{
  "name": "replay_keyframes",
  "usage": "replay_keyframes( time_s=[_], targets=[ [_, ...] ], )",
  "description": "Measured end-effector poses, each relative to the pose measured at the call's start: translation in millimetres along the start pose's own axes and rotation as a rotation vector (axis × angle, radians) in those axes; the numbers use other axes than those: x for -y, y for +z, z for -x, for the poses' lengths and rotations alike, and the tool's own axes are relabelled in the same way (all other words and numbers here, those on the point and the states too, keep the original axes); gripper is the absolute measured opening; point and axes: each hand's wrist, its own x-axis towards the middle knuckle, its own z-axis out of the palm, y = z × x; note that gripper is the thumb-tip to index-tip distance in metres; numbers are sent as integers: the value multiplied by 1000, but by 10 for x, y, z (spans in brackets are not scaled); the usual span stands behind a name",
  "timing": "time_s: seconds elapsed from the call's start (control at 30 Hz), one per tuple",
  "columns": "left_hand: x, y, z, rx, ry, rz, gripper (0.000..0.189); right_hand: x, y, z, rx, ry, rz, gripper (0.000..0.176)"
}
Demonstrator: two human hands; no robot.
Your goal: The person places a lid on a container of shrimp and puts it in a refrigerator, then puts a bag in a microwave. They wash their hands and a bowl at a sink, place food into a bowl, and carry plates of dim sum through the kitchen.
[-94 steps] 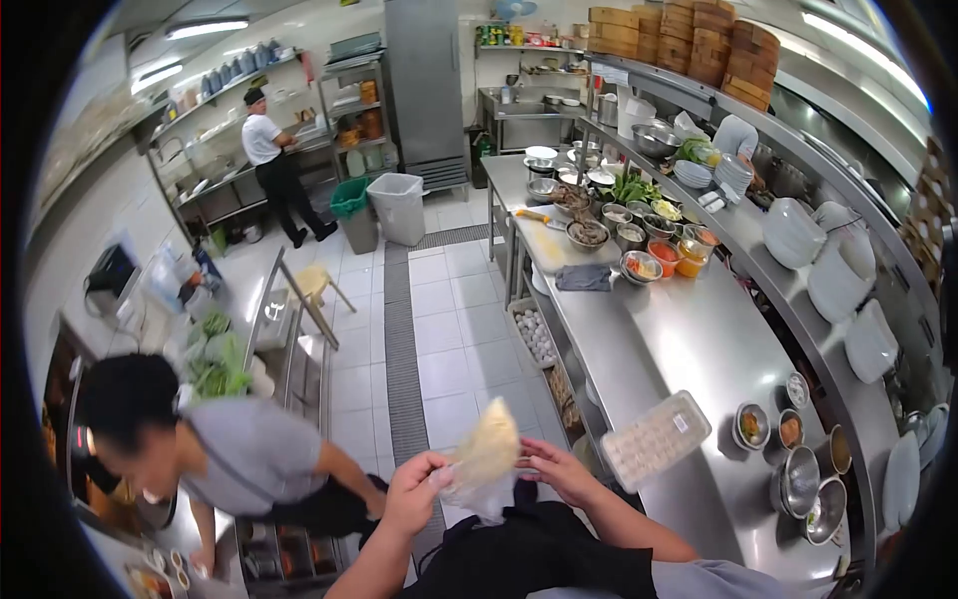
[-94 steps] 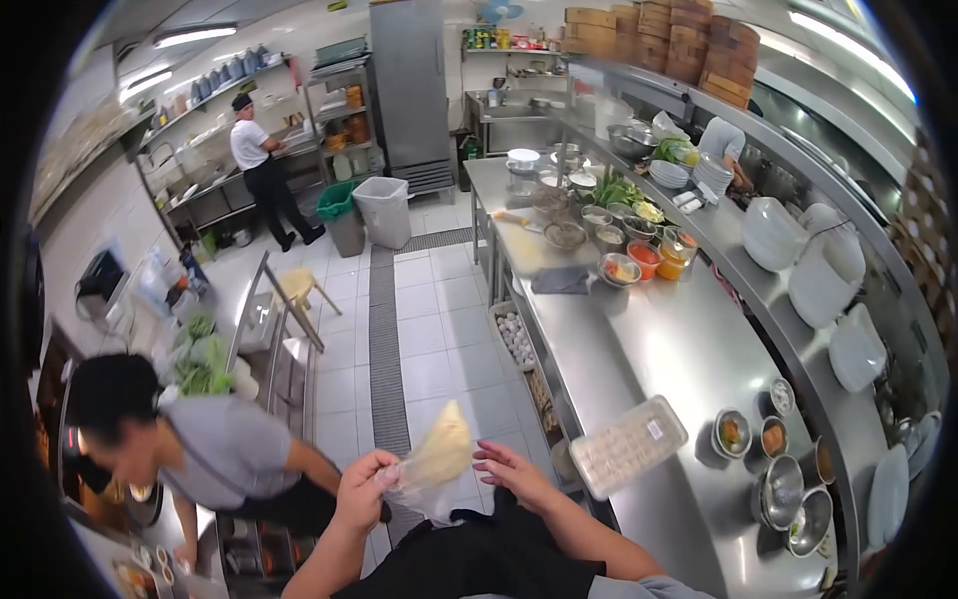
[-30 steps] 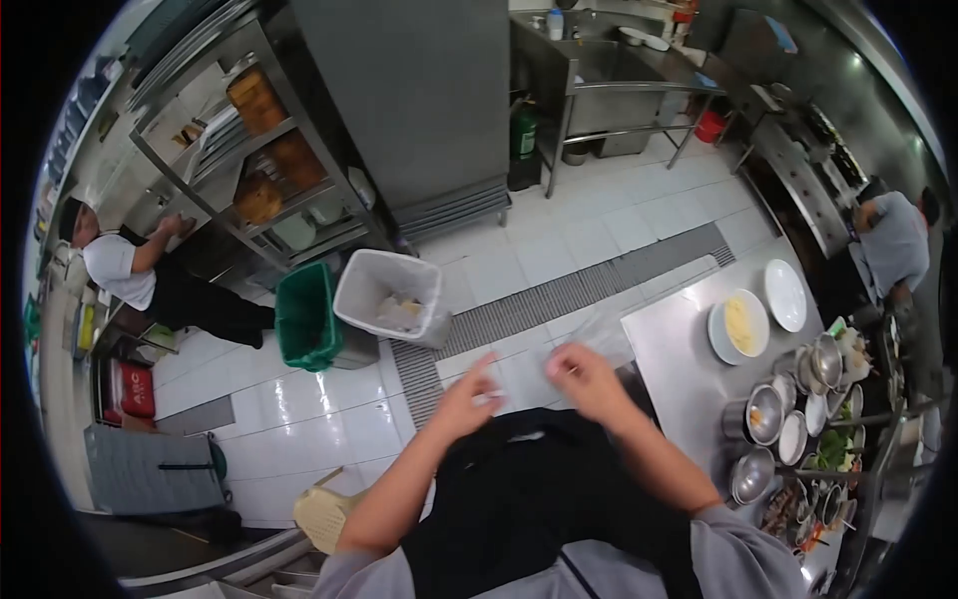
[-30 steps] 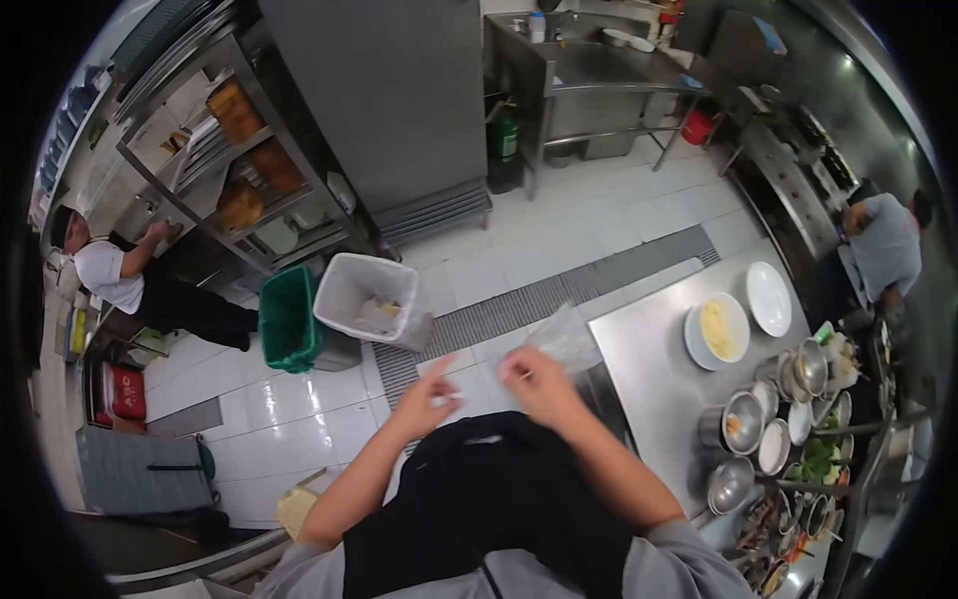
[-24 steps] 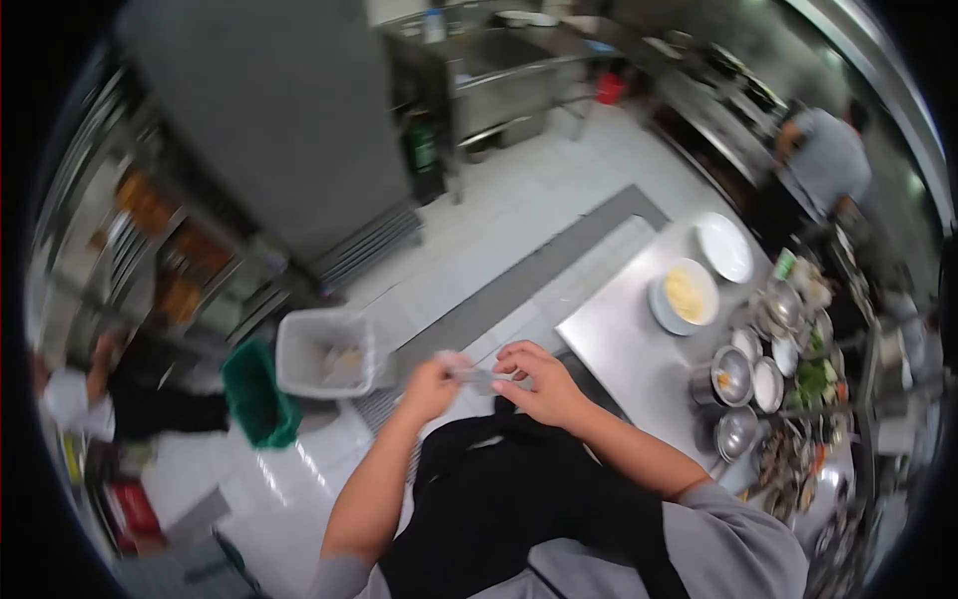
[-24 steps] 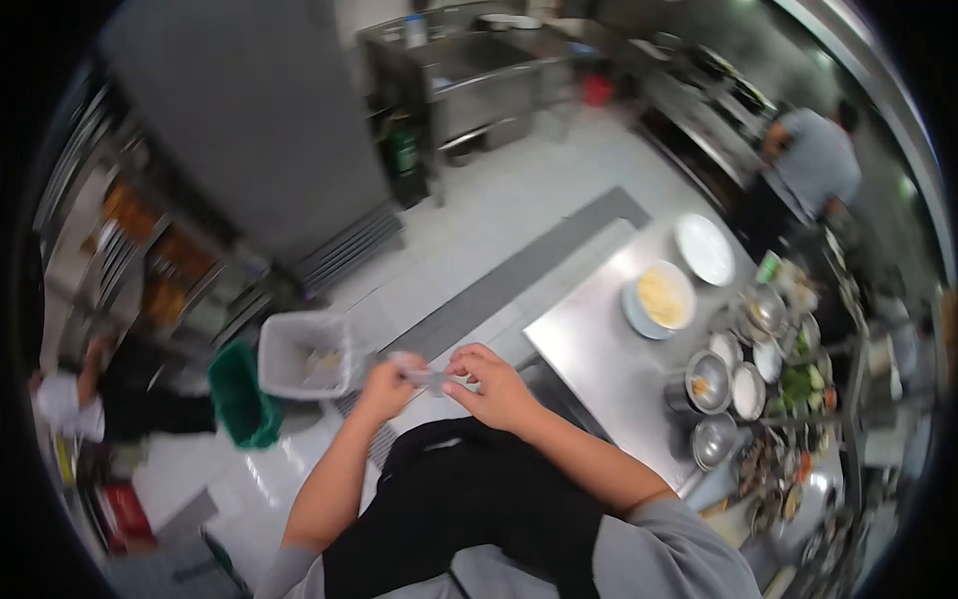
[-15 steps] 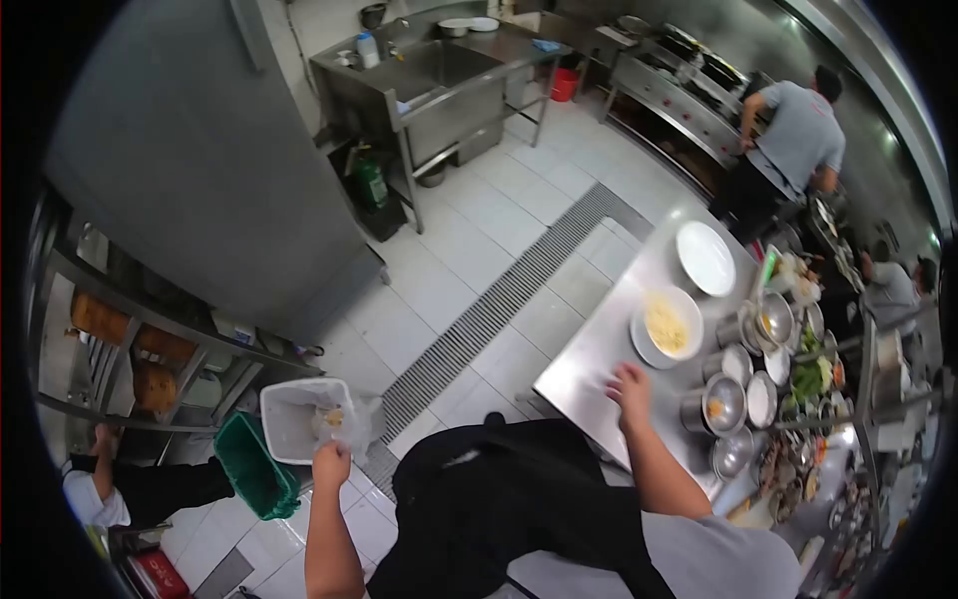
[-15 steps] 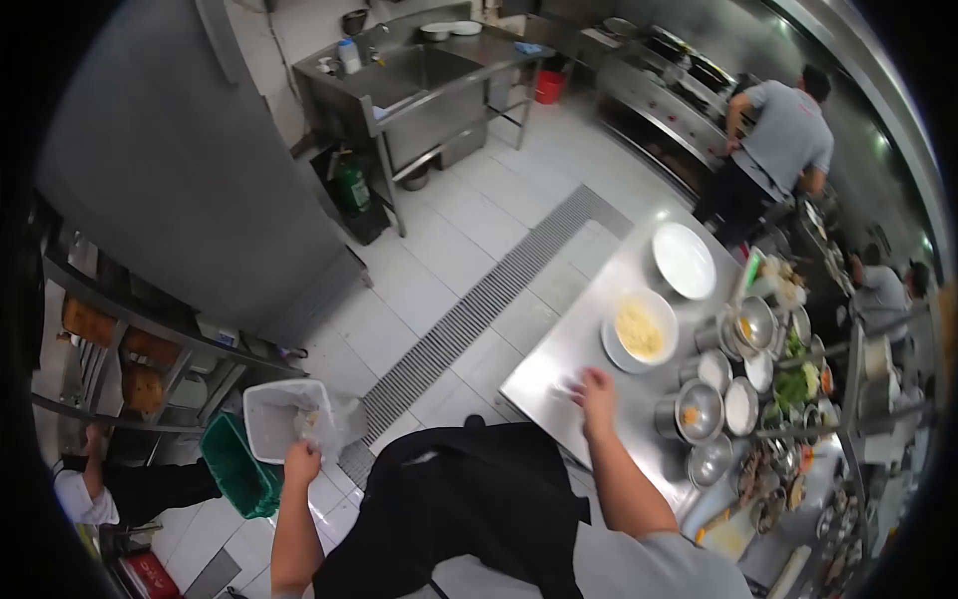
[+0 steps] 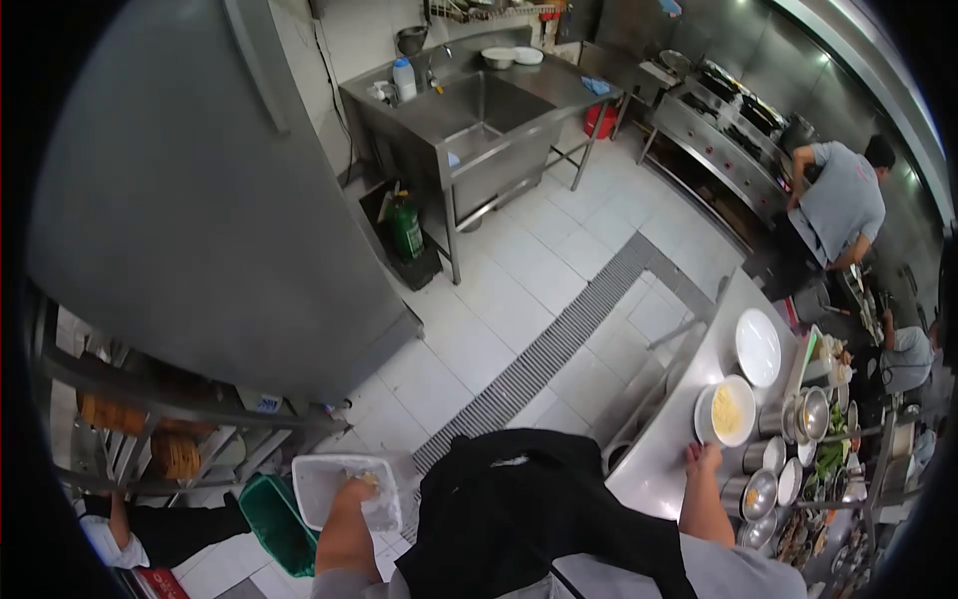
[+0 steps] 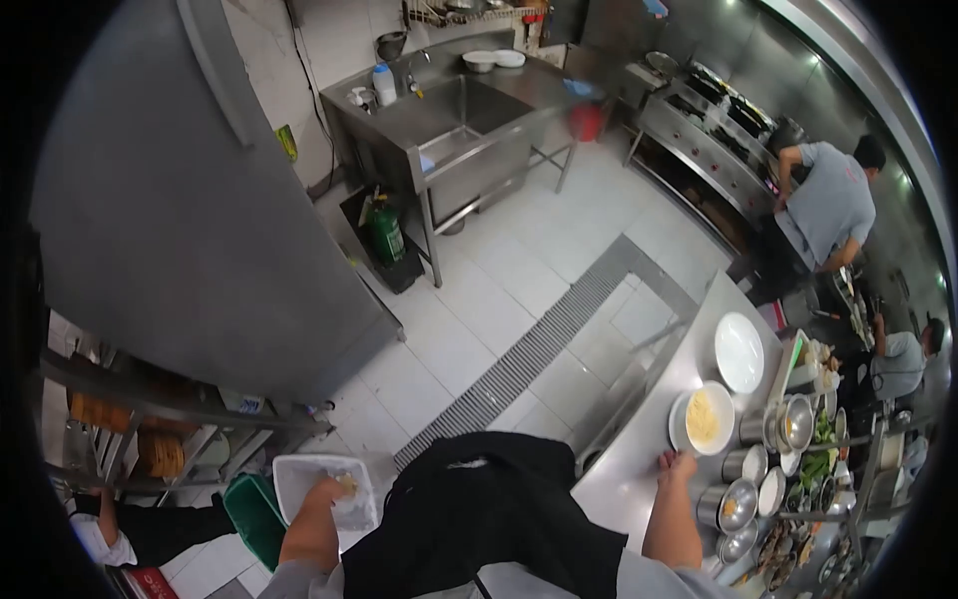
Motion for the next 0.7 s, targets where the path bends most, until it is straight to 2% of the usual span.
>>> replay_keyframes(
  time_s=[0.07,0.13,0.17,0.2,0.23,0.27,0.33,0.4,0.43,0.47,0.5,0.53,0.63,0.7],
  targets=[
    [-434,-526,-168,422,209,-605,54,-257,27,-38,91,74,-66,35],
    [-600,-575,-824,101,53,-220,63,-262,470,537,115,56,-69,37],
    [-850,-740,-1020,-8,146,-117,62,-151,870,1201,91,10,-33,37],
    [-1202,-906,-1215,-117,242,-15,62,-153,1149,1435,134,-15,28,38],
    [-1517,-1042,-1636,-166,395,-82,61,-144,1419,1581,215,-15,46,37],
    [-2280,-1605,-1344,-149,389,53,60,-145,1687,1645,295,-18,62,37],
    [-3236,-2091,-1620,-144,549,288,56,-159,2233,1557,436,-89,157,34],
    [-4285,-2629,-1596,-97,717,524,51,-184,2754,1220,605,-200,243,28],
    [-4684,-2814,-1647,-109,718,527,51,-172,3037,1063,632,-192,258,28],
    [-5091,-3011,-1721,-61,794,624,49,-120,3386,865,667,-194,275,28],
    [-5478,-3215,-1752,-14,870,719,48,-67,3737,668,658,-114,290,29],
    [-5817,-3406,-1712,-30,869,726,48,56,4103,518,610,-27,396,31],
    [-6599,-3954,-1585,41,986,869,44,233,5177,-26,640,-20,497,35],
    [-6910,-4389,-1620,22,1011,874,43,582,6070,-17,858,-126,470,35]
  ],
)
